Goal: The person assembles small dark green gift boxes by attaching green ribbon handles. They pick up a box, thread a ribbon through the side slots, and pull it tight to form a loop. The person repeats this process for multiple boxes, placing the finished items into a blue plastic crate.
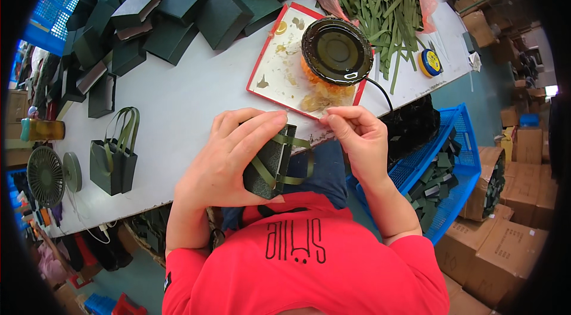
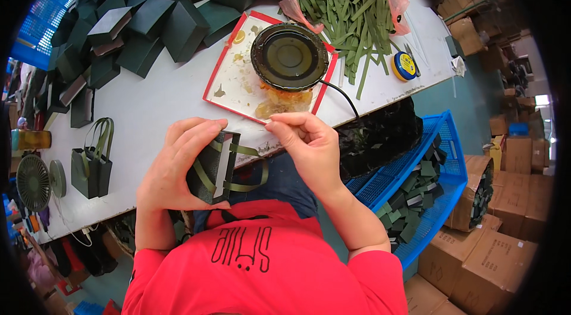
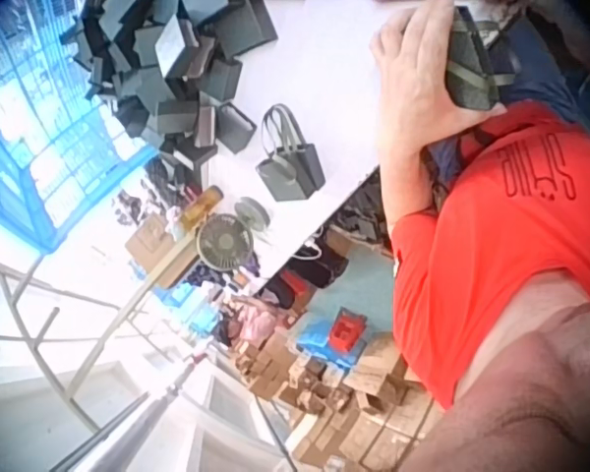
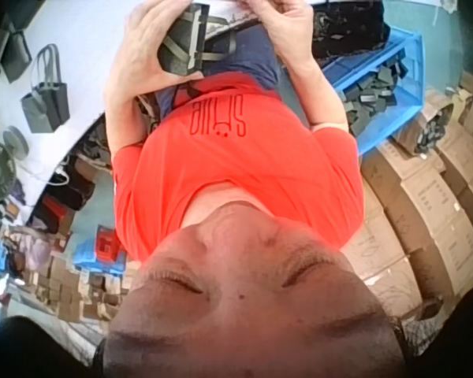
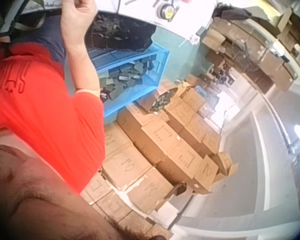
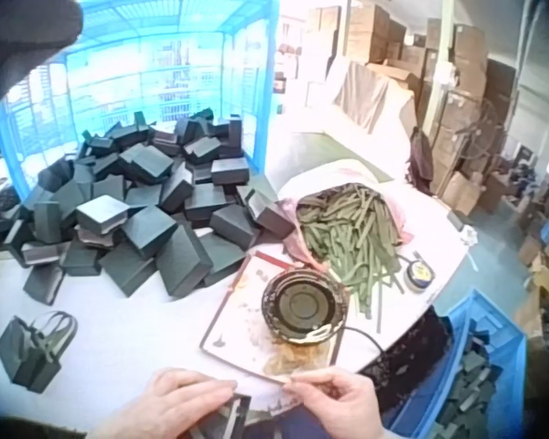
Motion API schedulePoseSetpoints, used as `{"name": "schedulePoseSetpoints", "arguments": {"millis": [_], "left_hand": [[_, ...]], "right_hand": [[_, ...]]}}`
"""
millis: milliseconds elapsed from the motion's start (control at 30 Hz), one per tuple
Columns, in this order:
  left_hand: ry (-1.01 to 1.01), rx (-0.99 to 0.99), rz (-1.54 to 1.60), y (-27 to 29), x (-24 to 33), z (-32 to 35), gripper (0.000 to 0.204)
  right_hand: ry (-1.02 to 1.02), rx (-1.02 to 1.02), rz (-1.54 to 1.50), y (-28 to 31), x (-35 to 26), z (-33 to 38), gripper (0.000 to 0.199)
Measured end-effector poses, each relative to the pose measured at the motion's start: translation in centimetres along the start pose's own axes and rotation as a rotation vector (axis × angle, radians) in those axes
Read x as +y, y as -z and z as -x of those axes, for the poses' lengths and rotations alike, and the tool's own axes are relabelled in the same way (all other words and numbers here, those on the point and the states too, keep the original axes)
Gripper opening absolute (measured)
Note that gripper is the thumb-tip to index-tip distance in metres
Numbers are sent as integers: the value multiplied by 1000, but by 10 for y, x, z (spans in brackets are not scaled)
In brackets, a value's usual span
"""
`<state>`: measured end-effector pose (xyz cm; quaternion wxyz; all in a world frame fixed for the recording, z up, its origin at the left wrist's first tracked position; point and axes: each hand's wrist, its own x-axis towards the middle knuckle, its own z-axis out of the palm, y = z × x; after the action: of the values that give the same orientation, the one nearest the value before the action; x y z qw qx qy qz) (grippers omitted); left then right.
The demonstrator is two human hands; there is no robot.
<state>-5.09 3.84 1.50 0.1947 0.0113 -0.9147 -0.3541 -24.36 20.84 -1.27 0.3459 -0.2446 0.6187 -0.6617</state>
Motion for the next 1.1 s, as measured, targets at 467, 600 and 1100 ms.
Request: {"name": "schedulePoseSetpoints", "arguments": {"millis": [467, 600, 1100], "left_hand": [[-53, -181, -174, -4, 13, -9, 96], [-18, -106, -158, -6, 4, -3, 100], [112, 171, 133, -6, -10, 15, 110]], "right_hand": [[-126, -339, 212, -15, 14, -1, 19], [-283, -362, 78, -10, 3, -1, 23], [247, -37, 19, 4, -42, 33, 24]]}}
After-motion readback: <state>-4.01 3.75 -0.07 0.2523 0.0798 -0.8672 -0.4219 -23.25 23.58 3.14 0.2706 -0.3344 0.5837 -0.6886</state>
